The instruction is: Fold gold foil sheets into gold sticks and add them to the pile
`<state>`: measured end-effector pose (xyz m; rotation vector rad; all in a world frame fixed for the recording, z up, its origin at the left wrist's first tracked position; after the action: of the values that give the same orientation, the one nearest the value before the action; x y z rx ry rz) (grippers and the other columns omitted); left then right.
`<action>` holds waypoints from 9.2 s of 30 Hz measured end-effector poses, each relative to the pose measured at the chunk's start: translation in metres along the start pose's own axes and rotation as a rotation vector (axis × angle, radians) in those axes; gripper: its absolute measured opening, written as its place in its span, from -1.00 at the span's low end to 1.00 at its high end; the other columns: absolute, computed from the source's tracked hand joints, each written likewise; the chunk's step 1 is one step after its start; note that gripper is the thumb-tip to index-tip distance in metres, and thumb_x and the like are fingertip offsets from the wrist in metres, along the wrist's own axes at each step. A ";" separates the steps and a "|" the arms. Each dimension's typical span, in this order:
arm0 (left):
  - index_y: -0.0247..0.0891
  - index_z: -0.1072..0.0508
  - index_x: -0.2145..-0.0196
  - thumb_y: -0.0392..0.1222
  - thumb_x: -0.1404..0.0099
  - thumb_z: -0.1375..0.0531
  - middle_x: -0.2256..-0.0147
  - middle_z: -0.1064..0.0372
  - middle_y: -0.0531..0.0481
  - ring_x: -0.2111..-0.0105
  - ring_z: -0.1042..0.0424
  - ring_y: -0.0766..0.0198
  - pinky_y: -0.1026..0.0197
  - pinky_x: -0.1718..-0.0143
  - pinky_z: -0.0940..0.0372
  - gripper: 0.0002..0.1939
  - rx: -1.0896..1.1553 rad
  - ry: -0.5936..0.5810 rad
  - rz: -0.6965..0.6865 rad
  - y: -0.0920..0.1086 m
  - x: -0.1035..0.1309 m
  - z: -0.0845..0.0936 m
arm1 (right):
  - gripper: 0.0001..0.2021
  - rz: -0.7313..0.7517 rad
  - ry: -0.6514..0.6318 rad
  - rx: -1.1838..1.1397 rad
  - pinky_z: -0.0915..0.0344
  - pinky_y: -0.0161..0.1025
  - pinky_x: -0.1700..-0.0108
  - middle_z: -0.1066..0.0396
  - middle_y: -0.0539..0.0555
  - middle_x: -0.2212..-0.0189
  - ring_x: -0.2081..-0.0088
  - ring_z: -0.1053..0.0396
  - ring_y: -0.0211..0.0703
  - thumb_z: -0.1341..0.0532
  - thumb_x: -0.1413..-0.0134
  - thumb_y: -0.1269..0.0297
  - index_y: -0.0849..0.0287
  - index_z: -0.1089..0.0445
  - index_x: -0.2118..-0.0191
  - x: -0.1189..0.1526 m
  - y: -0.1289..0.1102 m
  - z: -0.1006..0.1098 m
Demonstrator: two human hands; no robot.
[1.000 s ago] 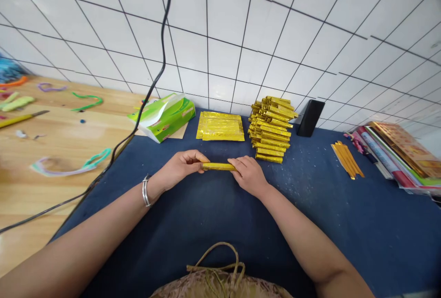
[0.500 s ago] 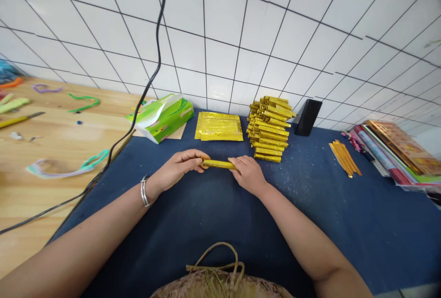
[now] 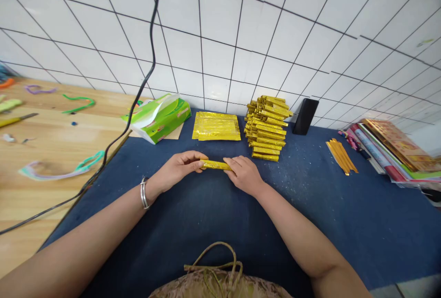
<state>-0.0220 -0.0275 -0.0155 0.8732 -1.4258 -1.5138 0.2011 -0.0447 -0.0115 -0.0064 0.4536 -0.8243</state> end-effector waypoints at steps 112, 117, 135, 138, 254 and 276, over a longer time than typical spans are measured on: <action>-0.13 -0.36 -0.03 0.01 -0.07 -0.26 0.02 -0.36 -0.02 0.06 -0.35 0.10 0.24 0.07 -0.20 -0.45 -0.486 -0.334 -0.132 0.047 0.046 0.027 | -0.76 -0.242 -0.163 -0.421 -0.20 -0.18 0.07 -0.48 0.04 0.27 0.17 -0.34 -0.14 -0.08 -0.20 0.20 0.04 -0.47 0.14 0.017 -0.021 0.015; -0.18 -0.47 0.24 0.01 -0.20 -0.12 0.42 -0.42 0.07 0.43 -0.36 0.27 0.34 0.42 -0.16 -0.72 -0.596 -0.258 -0.039 0.035 0.045 0.020 | -0.74 -0.393 -0.178 -0.507 -0.22 -0.25 0.18 -0.47 0.02 0.30 0.26 -0.37 -0.15 -0.08 -0.18 0.15 0.04 -0.45 0.13 0.013 -0.017 0.011; -0.14 -0.34 0.22 0.02 -0.15 -0.17 0.23 -0.31 -0.02 0.25 -0.35 0.15 0.25 0.40 -0.14 -0.72 -1.058 0.155 0.000 0.013 0.047 0.030 | -0.56 -0.493 -0.089 -0.162 -0.27 -0.18 0.20 -0.31 0.10 0.11 0.15 -0.33 -0.05 -0.22 0.02 0.15 0.05 -0.25 -0.03 -0.005 -0.016 -0.004; -0.19 -0.35 0.34 -0.05 -0.14 -0.18 0.26 -0.27 -0.03 0.24 -0.32 0.16 0.23 0.31 -0.18 -0.82 -0.990 0.090 -0.033 0.012 0.044 0.030 | -0.49 -0.492 -0.065 -0.212 -0.29 -0.12 0.12 -0.25 0.14 0.04 0.11 -0.31 -0.03 -0.23 0.05 0.15 0.06 -0.23 -0.08 -0.006 -0.014 -0.004; -0.06 -0.23 -0.13 0.03 -0.17 -0.20 -0.16 -0.01 -0.13 -0.10 -0.04 -0.03 -0.04 -0.08 -0.01 -0.42 -1.050 -0.030 -0.174 -0.004 0.040 0.046 | -0.56 0.078 -0.669 0.221 -0.15 0.04 -0.06 -0.10 0.16 -0.22 -0.24 -0.01 0.11 -0.13 -0.14 0.05 -0.12 -0.23 -0.14 0.002 -0.061 0.045; -0.07 -0.03 -0.24 0.11 -0.22 -0.10 -0.26 0.12 -0.09 -0.22 0.15 -0.06 -0.11 -0.17 0.19 -0.32 -1.139 -0.061 0.022 -0.001 0.048 0.061 | -0.53 0.007 -0.748 0.304 -0.26 -0.01 0.06 -0.33 0.23 -0.05 -0.06 -0.28 0.14 -0.16 -0.09 0.01 -0.09 -0.26 -0.13 0.006 -0.063 0.049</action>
<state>-0.0964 -0.0476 -0.0068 0.0952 -0.4038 -1.9592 0.1791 -0.1001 0.0421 -0.0301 -0.3765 -0.8138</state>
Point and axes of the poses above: each hand's wrist, its own x-axis away from the middle knuckle, its own z-axis out of the back of the hand, y = z × x, the point moved 3 cm from there along -x, towards the middle knuckle
